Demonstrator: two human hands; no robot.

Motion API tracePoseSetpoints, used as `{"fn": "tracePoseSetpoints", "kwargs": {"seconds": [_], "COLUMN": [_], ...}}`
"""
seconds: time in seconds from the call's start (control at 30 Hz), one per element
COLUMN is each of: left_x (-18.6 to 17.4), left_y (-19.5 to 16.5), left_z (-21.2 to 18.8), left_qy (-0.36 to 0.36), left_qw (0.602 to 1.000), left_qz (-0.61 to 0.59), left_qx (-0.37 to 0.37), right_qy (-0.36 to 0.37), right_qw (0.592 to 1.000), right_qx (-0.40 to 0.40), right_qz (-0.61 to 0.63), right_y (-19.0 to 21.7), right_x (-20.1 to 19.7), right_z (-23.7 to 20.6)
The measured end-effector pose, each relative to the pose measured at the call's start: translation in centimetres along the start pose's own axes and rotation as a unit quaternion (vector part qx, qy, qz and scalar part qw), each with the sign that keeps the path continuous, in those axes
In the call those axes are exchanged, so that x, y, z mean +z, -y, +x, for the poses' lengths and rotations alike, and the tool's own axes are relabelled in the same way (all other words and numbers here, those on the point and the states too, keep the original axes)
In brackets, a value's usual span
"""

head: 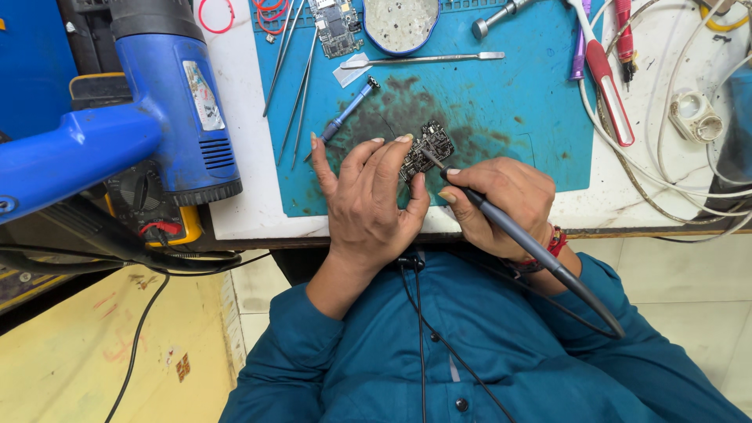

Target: The person solders a small circuit board on a workbench mat, holding the board steady with one hand while applying a soldering iron to its components. They reposition the board, use tweezers to handle small parts, and continue soldering different points on the board.

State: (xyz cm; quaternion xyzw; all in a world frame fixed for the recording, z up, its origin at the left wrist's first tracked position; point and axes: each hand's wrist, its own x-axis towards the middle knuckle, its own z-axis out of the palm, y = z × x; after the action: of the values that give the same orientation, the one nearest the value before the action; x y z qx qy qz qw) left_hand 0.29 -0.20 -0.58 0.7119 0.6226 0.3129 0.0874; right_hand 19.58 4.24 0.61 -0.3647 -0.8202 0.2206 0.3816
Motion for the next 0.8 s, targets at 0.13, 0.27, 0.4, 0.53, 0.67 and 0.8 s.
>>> {"fn": "tracePoseSetpoints", "kwargs": {"seconds": [0.13, 0.27, 0.4, 0.53, 0.67, 0.8], "left_x": [-0.02, -0.03, 0.00, 0.01, 0.11, 0.09], "left_y": [-0.01, 0.04, 0.02, -0.01, 0.01, 0.00], "left_z": [0.01, 0.06, 0.05, -0.01, 0.01, -0.02], "left_qy": [0.001, 0.001, 0.001, 0.002, 0.001, 0.002], "left_qw": [1.000, 1.000, 1.000, 1.000, 1.000, 1.000], "left_qz": [0.000, 0.000, -0.001, 0.002, 0.002, 0.002], "left_qx": [0.001, 0.001, 0.002, 0.000, -0.001, -0.001], "right_qy": [0.000, -0.001, -0.001, 0.000, 0.000, -0.002], "right_qw": [1.000, 1.000, 1.000, 1.000, 1.000, 1.000], "right_qx": [0.005, -0.001, 0.001, -0.002, -0.001, -0.003], "right_qz": [-0.002, -0.001, -0.003, -0.004, 0.003, 0.003], "right_y": [-0.03, -0.03, 0.02, 0.04, 0.03, 0.01], "right_x": [0.02, 0.05, 0.00, 0.04, -0.01, 0.02], "right_z": [-0.02, 0.01, 0.03, 0.08, 0.12, 0.12]}}
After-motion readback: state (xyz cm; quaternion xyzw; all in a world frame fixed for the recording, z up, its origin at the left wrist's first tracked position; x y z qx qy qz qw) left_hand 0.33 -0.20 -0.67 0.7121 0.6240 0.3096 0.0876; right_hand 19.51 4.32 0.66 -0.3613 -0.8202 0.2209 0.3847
